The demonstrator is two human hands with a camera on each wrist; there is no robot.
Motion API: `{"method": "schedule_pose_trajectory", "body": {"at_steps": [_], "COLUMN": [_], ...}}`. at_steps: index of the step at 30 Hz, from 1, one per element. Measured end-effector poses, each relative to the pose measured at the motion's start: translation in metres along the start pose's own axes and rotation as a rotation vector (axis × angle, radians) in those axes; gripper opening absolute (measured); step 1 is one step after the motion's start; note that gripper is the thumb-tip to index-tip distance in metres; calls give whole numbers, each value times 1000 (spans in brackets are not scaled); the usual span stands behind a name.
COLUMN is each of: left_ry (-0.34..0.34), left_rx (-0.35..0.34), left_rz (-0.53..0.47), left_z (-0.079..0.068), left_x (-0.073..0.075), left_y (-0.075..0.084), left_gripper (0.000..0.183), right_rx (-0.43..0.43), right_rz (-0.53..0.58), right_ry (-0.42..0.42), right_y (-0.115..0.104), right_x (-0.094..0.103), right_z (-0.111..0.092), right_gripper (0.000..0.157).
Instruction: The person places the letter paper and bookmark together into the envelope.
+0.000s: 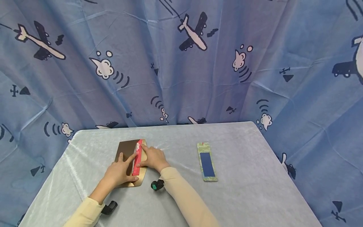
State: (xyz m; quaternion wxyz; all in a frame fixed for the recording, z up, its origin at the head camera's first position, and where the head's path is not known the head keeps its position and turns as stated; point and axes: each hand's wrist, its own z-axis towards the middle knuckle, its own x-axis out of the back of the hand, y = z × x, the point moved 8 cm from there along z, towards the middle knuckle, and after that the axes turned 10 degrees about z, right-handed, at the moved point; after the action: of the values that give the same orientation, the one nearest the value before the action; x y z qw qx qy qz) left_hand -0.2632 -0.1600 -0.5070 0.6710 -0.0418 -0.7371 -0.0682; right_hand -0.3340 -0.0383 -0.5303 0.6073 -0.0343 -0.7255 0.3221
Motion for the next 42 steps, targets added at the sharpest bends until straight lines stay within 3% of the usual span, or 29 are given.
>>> {"method": "schedule_pose_trajectory", "body": {"at_steps": [10,18,29,42], "left_ry": [-2,4,25,31], "left_rx": [2,-5,-18,-11], "left_rz": [2,-4,7,1], "left_z": [0,-2,-2,0], "left_x": [-2,-4,-1,-1], "left_y": [0,0,2,0], "left_gripper": [103,103,104,103], "right_rx": [-4,30,57,43], "right_rz": [-4,40,128,45], "right_ry": [9,30,-3,6], "right_y": [0,2,6,2], "right_x": [-2,-2,-1,0], "right_z": [-1,-5,-6,-4], "right_gripper": [101,102,104,104]}}
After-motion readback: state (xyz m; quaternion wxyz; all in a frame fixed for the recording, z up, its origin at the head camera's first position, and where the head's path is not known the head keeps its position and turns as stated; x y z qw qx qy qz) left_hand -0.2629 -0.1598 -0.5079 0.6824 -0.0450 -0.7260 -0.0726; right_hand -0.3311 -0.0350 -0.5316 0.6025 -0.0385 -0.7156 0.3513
